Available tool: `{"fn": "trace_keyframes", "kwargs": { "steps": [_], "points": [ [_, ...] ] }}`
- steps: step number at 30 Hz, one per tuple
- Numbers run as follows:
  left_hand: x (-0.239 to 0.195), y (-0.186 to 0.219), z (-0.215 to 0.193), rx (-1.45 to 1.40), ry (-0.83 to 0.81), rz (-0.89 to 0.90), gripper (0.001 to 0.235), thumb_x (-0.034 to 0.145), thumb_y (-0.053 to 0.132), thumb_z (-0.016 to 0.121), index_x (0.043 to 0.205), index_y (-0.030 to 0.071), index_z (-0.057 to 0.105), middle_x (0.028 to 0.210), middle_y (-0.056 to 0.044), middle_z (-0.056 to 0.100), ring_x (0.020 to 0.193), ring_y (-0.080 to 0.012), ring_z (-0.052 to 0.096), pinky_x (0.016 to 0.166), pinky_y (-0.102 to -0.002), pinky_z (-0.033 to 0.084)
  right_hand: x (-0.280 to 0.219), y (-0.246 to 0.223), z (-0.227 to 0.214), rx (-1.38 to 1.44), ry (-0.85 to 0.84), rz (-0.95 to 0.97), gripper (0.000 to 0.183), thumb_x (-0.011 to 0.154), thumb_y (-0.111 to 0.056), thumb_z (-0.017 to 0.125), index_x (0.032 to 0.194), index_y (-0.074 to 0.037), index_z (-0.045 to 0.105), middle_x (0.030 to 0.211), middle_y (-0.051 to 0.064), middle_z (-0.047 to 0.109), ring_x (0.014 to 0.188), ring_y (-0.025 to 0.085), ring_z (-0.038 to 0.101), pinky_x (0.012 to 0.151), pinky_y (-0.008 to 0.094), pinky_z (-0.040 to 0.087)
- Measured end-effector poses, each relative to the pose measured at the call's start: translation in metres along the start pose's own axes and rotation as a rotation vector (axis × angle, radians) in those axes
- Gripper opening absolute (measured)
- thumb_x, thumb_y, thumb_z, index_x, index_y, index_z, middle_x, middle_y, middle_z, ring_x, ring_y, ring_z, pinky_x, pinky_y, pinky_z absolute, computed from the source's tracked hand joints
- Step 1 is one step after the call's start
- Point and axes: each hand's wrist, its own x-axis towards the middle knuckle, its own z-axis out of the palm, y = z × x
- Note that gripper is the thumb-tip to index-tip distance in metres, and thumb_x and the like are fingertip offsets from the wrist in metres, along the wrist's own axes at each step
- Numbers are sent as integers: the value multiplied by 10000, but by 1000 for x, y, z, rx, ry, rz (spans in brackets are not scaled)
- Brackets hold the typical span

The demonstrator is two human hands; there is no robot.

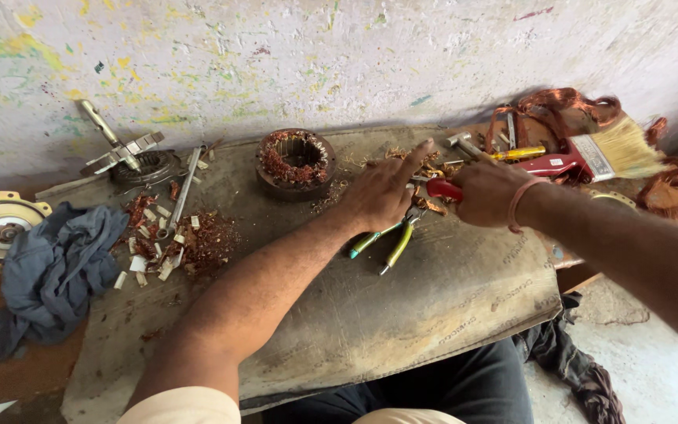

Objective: The person uses pliers and wire cutters to strip copper wire from an electric motor stator, pulling out individual segments of wire and placing them on the workbench.

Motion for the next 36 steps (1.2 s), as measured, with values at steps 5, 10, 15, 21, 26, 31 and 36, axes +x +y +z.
{"fn": "trace_keyframes", "kwargs": {
  "steps": [5, 10, 15, 21, 26, 31, 36],
  "points": [
    [11, -32, 9, -203, 5, -295, 675, 1056, 132, 481, 1638, 202, 146, 867, -10, 650, 455, -117, 516, 342, -275, 465, 3, 1, -11, 120, -89, 90, 351, 961, -256, 556, 1270, -135, 672, 840, 149, 742, 672, 292, 777, 701, 419, 682],
    [3, -40, 8, -211, 123, -285, 525, 1114, 203, 435, 1606, 182, 252, 838, 46, 615, 409, -73, 456, 314, -239, 427, 17, 21, -3, 154, -52, 54, 359, 927, -197, 569, 1253, -129, 702, 755, 138, 717, 589, 262, 730, 656, 434, 637],
    [8, -37, 7, -356, 186, -340, 513, 1121, 225, 420, 1611, 164, 279, 570, 45, 476, 390, -78, 422, 314, -231, 400, 24, 40, 21, 182, 5, -10, 396, 938, -151, 561, 1328, -103, 607, 953, 158, 711, 731, 271, 745, 741, 381, 664],
    [4, -39, 5, -357, 166, -312, 491, 1124, 262, 411, 1590, 146, 310, 566, 63, 456, 386, -81, 417, 309, -243, 384, 23, 44, 47, 33, 306, -233, 289, 832, -194, 646, 1081, -70, 728, 1192, 149, 660, 1223, 303, 573, 1113, 455, 424],
    [-1, -38, 0, -378, 194, -254, 487, 1120, 289, 418, 1572, 127, 340, 585, 67, 478, 406, -69, 448, 338, -247, 420, 24, 35, 47, -76, 219, -201, 279, 854, -210, 619, 1103, -128, 716, 1084, 99, 700, 1287, 232, 557, 1313, 449, 161],
    [-2, -45, 10, -340, 192, -158, 468, 1124, 247, 425, 1566, 114, 347, 580, 56, 484, 418, -84, 448, 351, -266, 412, 32, 42, 57, -51, 188, -195, 290, 870, -254, 635, 1120, -122, 704, 1087, 94, 690, 1244, 222, 578, 1270, 430, 198],
    [-3, -47, 15, -292, 167, -12, 453, 1144, 195, 426, 1579, 120, 327, 619, 53, 482, 461, -88, 463, 384, -256, 447, 36, 45, 57, 33, 210, -253, 253, 860, -232, 636, 1061, -103, 720, 1080, 95, 662, 1163, 246, 611, 1161, 419, 289]
  ]
}}
